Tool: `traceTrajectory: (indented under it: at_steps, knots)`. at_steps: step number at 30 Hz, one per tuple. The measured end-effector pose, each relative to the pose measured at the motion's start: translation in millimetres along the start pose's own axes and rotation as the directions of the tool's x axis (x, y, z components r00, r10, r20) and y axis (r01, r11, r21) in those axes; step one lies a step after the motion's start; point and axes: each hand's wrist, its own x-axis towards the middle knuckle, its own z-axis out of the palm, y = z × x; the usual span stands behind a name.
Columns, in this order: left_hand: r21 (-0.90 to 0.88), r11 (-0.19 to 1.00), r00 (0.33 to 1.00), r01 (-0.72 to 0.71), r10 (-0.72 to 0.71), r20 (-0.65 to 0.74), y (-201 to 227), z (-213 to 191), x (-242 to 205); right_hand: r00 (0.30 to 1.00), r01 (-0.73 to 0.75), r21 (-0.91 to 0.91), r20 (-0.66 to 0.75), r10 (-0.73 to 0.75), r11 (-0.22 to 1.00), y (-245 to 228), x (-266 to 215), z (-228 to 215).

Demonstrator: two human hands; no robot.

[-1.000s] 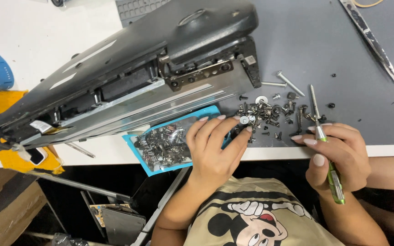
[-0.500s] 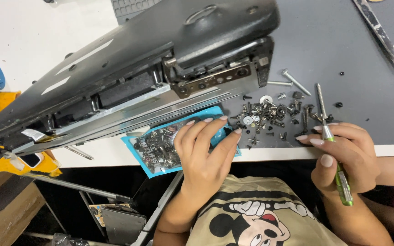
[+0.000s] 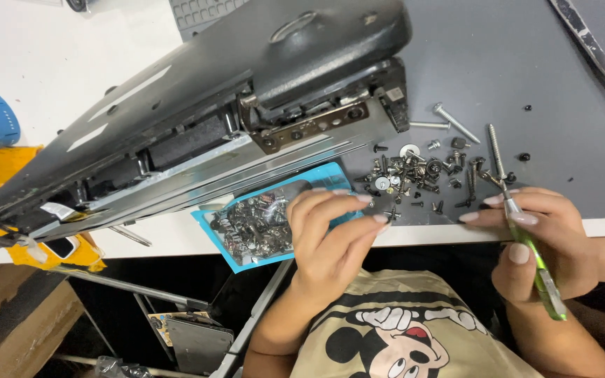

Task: The person assembles a laptop by repeatedly picking up screws from a pile and using a green screwdriver to fasten them into the bottom casing. The person also handles a small black plastic piece and a bag of screws during the process.

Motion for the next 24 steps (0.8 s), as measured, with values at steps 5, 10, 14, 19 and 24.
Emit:
traceTrajectory:
  at_steps: [5, 10, 14, 19, 24]
  knots:
    - [-0.306, 0.952, 0.995, 0.019, -0.047, -0.082, 7, -4, -10, 0.924, -0.356, 0.512, 0.318, 0.213, 0.781, -43, 12, -14]
    - [-0.524, 0.852, 0.993, -0.004, -0.057, -0.1, 20, 3, -5, 0.914, -0.393, 0.692, 0.364, 0.177, 0.606, -74, 43, 12]
    - [-0.57, 0.821, 0.989, -0.037, -0.053, -0.141, 27, 4, -6, 0.91, -0.405, 0.786, 0.395, 0.123, 0.468, -79, 46, 18]
    - [-0.571, 0.819, 0.987, -0.051, -0.047, -0.155, 31, 3, -9, 0.918, -0.385, 0.784, 0.38, 0.115, 0.487, -85, 43, 18]
    - [-0.582, 0.811, 0.984, -0.057, -0.051, -0.169, 33, -1, -8, 0.941, -0.322, 0.787, 0.328, 0.086, 0.526, -92, 43, 19]
